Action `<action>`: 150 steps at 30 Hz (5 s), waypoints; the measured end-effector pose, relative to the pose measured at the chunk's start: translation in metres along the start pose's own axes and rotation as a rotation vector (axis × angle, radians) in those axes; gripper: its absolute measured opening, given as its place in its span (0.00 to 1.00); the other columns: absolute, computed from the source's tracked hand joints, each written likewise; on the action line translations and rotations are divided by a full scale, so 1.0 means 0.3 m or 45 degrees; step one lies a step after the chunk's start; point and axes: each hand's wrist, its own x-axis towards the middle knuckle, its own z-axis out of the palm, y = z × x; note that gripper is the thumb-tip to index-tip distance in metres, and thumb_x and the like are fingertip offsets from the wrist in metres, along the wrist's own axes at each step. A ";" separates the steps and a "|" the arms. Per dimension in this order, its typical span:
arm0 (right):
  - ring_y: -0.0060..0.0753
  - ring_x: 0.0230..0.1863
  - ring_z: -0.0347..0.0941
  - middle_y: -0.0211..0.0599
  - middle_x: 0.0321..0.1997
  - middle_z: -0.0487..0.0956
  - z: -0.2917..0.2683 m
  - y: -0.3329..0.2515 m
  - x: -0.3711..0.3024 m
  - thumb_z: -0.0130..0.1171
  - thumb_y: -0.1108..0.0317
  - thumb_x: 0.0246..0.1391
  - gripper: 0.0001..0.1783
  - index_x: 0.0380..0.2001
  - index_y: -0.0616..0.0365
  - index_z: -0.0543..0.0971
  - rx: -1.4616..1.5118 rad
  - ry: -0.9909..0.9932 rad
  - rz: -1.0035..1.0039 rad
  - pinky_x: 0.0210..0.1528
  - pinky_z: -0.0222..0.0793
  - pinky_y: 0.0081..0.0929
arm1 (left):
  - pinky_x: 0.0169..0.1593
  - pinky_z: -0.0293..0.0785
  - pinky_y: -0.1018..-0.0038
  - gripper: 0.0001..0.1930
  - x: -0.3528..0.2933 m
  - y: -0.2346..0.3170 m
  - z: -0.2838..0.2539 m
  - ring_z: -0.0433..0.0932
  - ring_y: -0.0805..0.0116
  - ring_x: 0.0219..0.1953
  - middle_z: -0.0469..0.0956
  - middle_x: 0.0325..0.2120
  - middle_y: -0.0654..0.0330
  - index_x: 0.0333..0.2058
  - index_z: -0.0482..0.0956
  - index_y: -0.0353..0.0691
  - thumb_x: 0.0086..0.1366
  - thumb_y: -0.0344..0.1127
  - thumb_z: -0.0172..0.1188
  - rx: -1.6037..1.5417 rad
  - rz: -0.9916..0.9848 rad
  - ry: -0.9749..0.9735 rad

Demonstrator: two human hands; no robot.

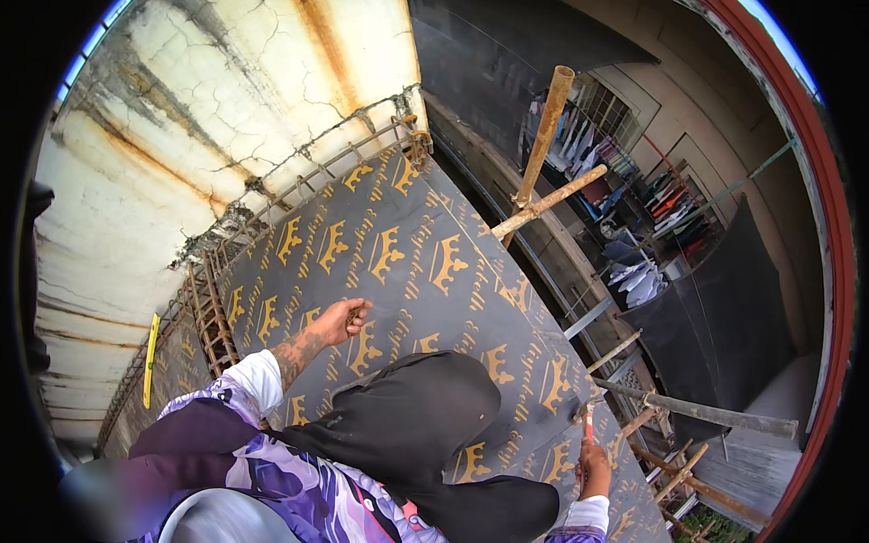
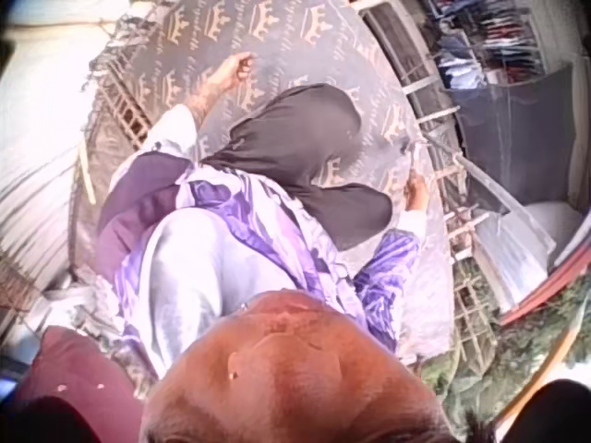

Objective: The person lifts and positions a large patterned formwork panel onto a rebar grid on a roof, then uses a hammer to drive nails along the panel edges to secure it. The person walks on the rebar and adjusts the panel alignment before nailing.

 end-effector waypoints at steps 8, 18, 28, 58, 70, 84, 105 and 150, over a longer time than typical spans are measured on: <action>0.44 0.11 0.69 0.42 0.11 0.69 0.023 0.071 0.115 0.43 0.36 0.63 0.36 0.23 0.64 0.71 -0.372 0.045 -0.125 0.14 0.67 0.43 | 0.20 0.53 0.81 0.12 -0.485 -0.481 -0.443 0.60 0.77 0.22 0.66 0.24 0.68 0.40 0.74 0.39 0.71 0.39 0.44 -0.535 0.166 0.548; 0.42 0.09 0.68 0.41 0.10 0.68 0.101 -0.026 0.038 0.44 0.36 0.62 0.36 0.19 0.62 0.69 -0.401 0.060 -0.171 0.12 0.65 0.40 | 0.48 0.79 0.64 0.21 -0.859 -0.562 -0.537 0.80 0.61 0.43 0.79 0.47 0.51 0.48 0.76 0.27 0.63 0.32 0.41 -0.691 0.320 0.926; 0.39 0.08 0.67 0.39 0.09 0.67 0.292 -0.203 -0.041 0.44 0.35 0.62 0.37 0.16 0.60 0.67 0.003 0.355 -0.069 0.10 0.63 0.38 | 0.29 0.72 0.79 0.09 -0.182 0.004 -0.866 0.74 0.74 0.28 0.76 0.29 0.62 0.43 0.76 0.39 0.64 0.30 0.55 -0.677 0.356 0.142; 0.47 0.19 0.79 0.56 0.22 0.79 1.344 -2.565 -0.470 0.40 0.38 0.64 0.42 0.36 0.77 0.77 -0.818 0.067 -0.768 0.22 0.77 0.38 | 0.21 0.57 0.87 0.11 1.193 0.998 -0.494 0.62 0.86 0.25 0.75 0.31 0.69 0.45 0.79 0.35 0.67 0.34 0.58 -0.038 0.373 -0.276; 0.41 0.15 0.76 0.50 0.16 0.75 1.409 -1.869 -0.273 0.44 0.40 0.65 0.35 0.28 0.67 0.76 -0.421 0.224 -0.845 0.21 0.72 0.36 | 0.40 0.73 0.81 0.09 1.478 1.168 -0.298 0.78 0.79 0.36 0.83 0.32 0.65 0.40 0.83 0.35 0.66 0.33 0.62 0.439 0.920 0.055; 0.42 0.17 0.76 0.49 0.20 0.78 1.212 -1.904 -0.394 0.39 0.39 0.66 0.38 0.37 0.70 0.77 -0.140 -0.310 -0.542 0.25 0.74 0.37 | 0.34 0.72 0.70 0.07 1.461 1.157 -0.100 0.76 0.65 0.30 0.75 0.28 0.60 0.35 0.79 0.36 0.65 0.34 0.61 1.042 1.447 0.362; 0.52 0.26 0.79 0.52 0.22 0.78 1.170 -1.825 -0.258 0.43 0.41 0.66 0.33 0.40 0.66 0.76 0.095 -0.457 -0.718 0.31 0.72 0.41 | 0.36 0.71 0.66 0.08 1.554 1.099 -0.027 0.76 0.58 0.32 0.78 0.28 0.59 0.38 0.82 0.39 0.67 0.36 0.58 1.535 1.595 0.609; 0.25 0.18 0.72 0.33 0.15 0.71 1.261 -2.417 -0.322 0.48 0.53 0.68 0.19 0.39 0.62 0.74 0.002 0.313 -1.615 0.22 0.64 0.29 | 0.38 0.76 0.66 0.07 1.507 1.116 -0.143 0.79 0.60 0.34 0.80 0.28 0.60 0.34 0.84 0.41 0.61 0.36 0.63 1.252 1.658 0.673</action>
